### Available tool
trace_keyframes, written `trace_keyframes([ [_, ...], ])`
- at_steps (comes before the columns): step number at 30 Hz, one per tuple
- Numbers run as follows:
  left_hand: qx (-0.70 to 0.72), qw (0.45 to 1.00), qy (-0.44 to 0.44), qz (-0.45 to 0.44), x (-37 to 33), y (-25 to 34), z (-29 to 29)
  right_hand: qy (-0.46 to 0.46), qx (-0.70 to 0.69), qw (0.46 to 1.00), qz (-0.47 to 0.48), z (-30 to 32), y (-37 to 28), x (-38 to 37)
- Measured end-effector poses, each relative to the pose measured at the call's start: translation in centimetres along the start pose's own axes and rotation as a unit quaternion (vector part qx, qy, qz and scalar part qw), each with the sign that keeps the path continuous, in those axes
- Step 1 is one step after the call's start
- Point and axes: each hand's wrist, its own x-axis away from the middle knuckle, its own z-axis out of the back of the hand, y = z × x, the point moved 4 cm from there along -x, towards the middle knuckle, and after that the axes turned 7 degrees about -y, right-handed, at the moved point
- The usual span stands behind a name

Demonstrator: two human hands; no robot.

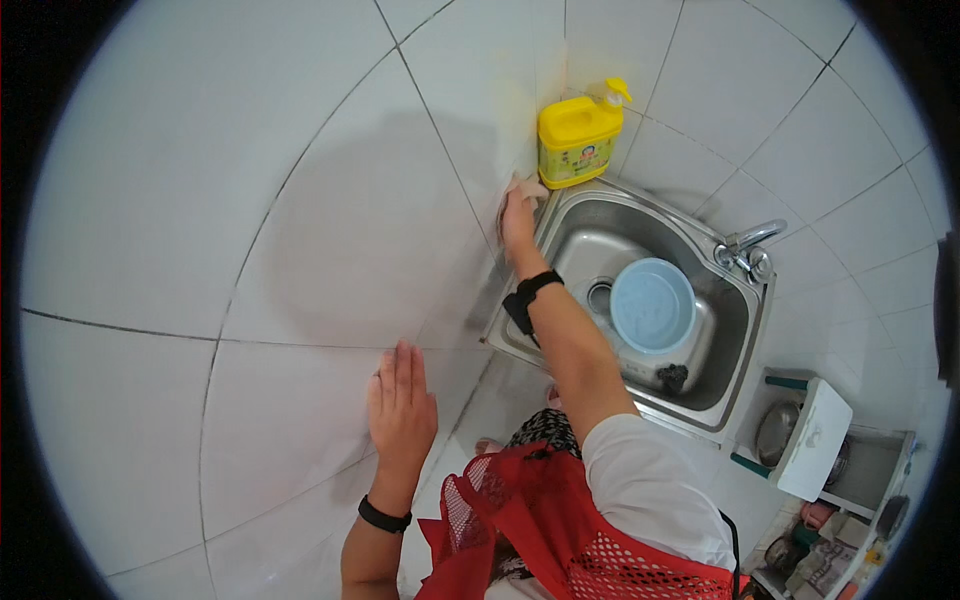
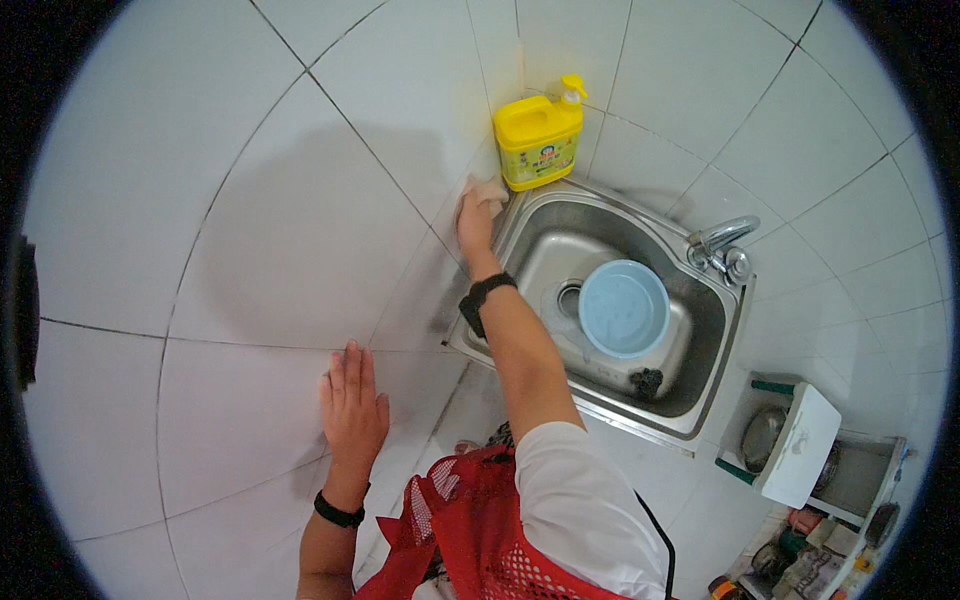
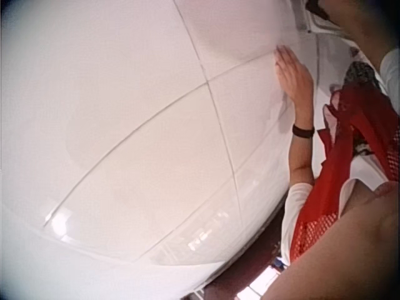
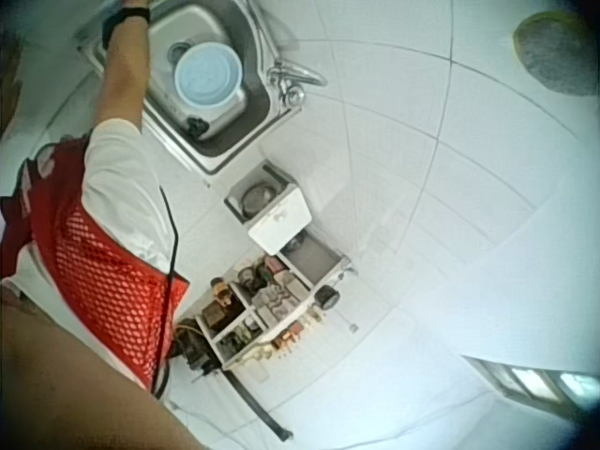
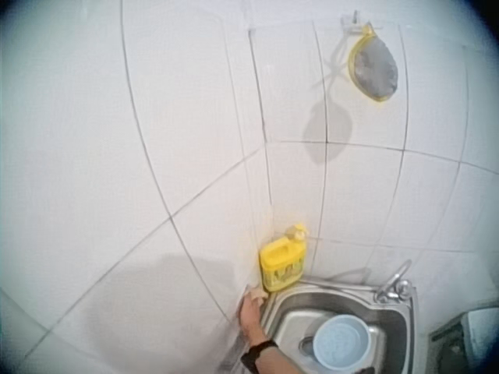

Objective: Cleaning a tiled wall using a cloth and liquid detergent.

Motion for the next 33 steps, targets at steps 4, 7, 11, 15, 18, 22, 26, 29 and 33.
trace_keyframes([
  [4, -0.006, 1.000, -0.013, 0.016, 0.5, -0.8, -0.5, -0.097, 0.065, 0.988, -0.098, -2.3, 3.0, 7.7],
  [7, 0.002, 1.000, -0.011, 0.013, 0.4, -0.6, -0.6, -0.110, 0.035, 0.989, -0.097, -3.0, 4.5, 12.0],
  [11, -0.009, 1.000, -0.014, 0.001, 0.1, -0.6, -0.4, -0.076, 0.058, 0.995, -0.034, -2.8, 5.6, 7.5],
  [15, -0.006, 1.000, 0.002, -0.002, -0.4, -0.1, -0.4, -0.035, -0.135, 0.989, -0.046, -0.8, 3.8, -1.1],
  [18, -0.017, 1.000, 0.002, -0.008, 0.1, -0.2, -0.8, -0.060, -0.138, 0.988, -0.047, -0.3, 3.4, -3.6],
  [22, -0.032, 0.999, 0.022, 0.002, 0.5, -0.5, -0.7, -0.064, -0.166, 0.983, -0.050, -2.0, 4.3, 0.3],
  [26, -0.025, 0.999, 0.024, 0.003, 0.5, -0.9, -1.6, -0.033, -0.044, 0.995, -0.078, -2.2, 6.6, 7.5],
  [29, -0.014, 1.000, 0.018, 0.002, 0.6, -1.1, -1.1, -0.152, -0.148, 0.967, -0.142, -2.6, 7.1, 8.6],
  [33, -0.016, 1.000, 0.020, 0.000, -0.3, -0.3, -0.1, -0.105, -0.128, 0.985, -0.040, -0.5, 4.5, 1.1],
])
